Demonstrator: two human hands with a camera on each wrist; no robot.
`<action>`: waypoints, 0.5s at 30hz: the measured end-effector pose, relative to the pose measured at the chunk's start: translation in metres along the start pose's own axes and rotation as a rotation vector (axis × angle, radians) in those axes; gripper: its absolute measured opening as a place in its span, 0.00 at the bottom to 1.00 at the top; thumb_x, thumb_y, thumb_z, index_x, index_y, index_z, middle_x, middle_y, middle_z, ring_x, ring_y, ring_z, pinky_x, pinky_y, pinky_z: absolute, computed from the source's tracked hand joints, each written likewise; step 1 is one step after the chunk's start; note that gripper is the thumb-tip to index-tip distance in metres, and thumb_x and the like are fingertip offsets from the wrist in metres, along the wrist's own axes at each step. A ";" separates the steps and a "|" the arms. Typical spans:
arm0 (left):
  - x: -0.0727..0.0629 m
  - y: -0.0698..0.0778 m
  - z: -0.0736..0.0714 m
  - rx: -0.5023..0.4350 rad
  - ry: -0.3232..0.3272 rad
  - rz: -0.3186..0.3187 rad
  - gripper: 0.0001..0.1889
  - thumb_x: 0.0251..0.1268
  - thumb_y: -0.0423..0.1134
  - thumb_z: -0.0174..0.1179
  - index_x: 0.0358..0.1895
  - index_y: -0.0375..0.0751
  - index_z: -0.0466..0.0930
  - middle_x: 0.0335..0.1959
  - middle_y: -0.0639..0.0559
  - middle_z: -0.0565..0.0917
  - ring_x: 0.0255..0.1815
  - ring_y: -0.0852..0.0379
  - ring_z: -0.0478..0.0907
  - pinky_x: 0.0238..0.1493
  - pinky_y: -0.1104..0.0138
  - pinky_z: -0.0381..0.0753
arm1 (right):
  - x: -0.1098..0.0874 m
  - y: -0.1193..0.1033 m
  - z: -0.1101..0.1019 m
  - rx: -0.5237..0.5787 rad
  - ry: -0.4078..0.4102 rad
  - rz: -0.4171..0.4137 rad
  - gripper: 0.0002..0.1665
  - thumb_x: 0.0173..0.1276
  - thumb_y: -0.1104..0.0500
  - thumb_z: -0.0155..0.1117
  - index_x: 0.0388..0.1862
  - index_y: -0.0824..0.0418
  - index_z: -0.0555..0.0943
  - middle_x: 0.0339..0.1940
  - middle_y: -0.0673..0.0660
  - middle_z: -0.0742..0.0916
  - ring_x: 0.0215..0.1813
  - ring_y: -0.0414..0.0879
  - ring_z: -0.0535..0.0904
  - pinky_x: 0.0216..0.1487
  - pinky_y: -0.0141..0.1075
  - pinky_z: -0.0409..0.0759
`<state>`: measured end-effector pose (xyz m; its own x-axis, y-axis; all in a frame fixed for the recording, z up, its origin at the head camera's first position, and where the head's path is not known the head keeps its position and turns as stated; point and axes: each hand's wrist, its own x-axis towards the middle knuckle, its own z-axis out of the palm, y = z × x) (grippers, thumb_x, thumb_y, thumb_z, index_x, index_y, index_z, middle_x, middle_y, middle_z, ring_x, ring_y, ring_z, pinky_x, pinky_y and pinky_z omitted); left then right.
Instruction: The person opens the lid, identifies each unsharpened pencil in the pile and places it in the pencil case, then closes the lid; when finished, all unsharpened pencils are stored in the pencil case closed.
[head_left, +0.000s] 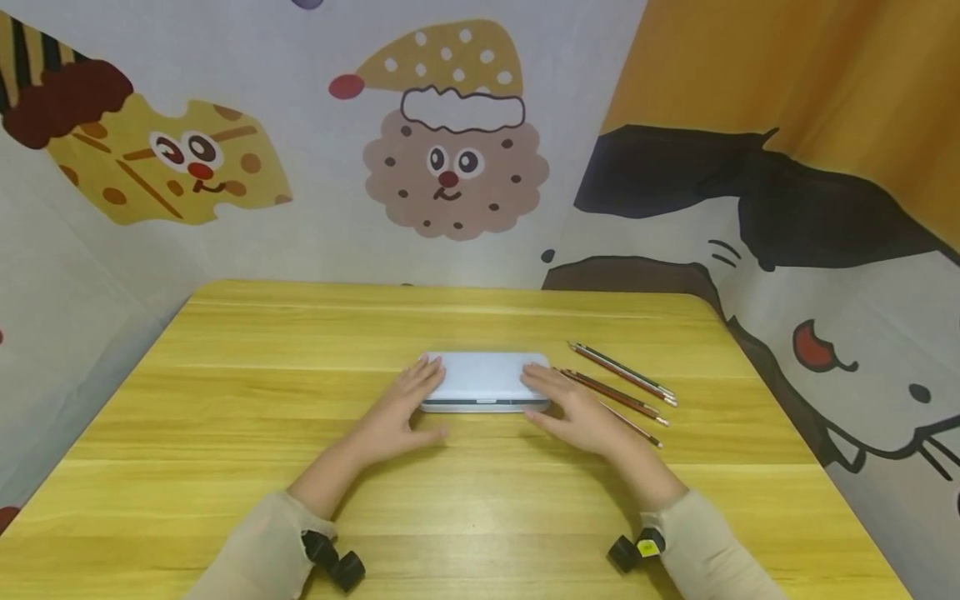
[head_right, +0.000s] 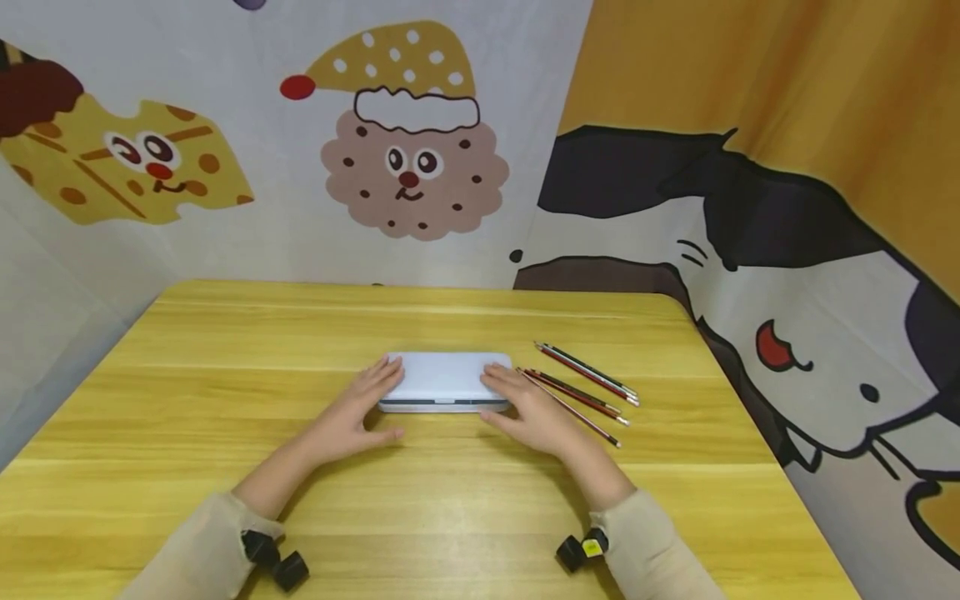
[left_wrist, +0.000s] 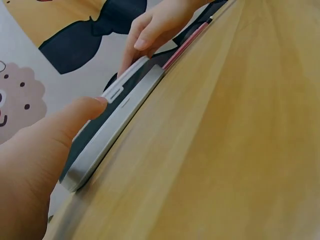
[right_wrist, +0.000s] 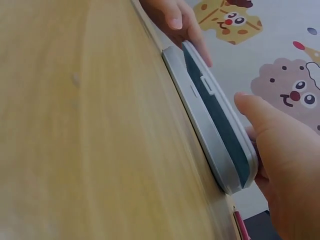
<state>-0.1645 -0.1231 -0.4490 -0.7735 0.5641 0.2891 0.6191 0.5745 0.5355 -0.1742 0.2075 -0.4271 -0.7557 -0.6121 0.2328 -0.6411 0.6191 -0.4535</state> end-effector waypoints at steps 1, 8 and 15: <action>0.000 0.001 0.001 0.007 -0.006 -0.002 0.49 0.58 0.58 0.64 0.75 0.38 0.50 0.77 0.46 0.46 0.76 0.48 0.37 0.72 0.48 0.40 | 0.000 0.000 0.001 -0.003 0.000 0.002 0.36 0.70 0.45 0.59 0.71 0.60 0.67 0.74 0.57 0.64 0.73 0.56 0.56 0.70 0.53 0.55; -0.002 0.002 0.003 0.036 -0.033 0.003 0.48 0.58 0.59 0.63 0.75 0.39 0.52 0.77 0.47 0.46 0.76 0.49 0.36 0.72 0.52 0.39 | -0.003 0.001 0.006 0.011 -0.013 0.003 0.38 0.69 0.40 0.57 0.72 0.57 0.66 0.75 0.55 0.62 0.75 0.54 0.53 0.70 0.54 0.53; -0.002 0.002 0.002 0.074 -0.058 0.040 0.45 0.59 0.60 0.62 0.75 0.43 0.54 0.77 0.43 0.43 0.76 0.46 0.35 0.72 0.48 0.41 | -0.003 0.004 0.009 0.025 -0.005 -0.036 0.37 0.69 0.42 0.59 0.72 0.57 0.67 0.75 0.57 0.61 0.75 0.55 0.52 0.70 0.57 0.51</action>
<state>-0.1616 -0.1218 -0.4503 -0.7401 0.6196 0.2617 0.6593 0.5916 0.4639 -0.1735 0.2074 -0.4379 -0.7315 -0.6362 0.2452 -0.6643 0.5840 -0.4665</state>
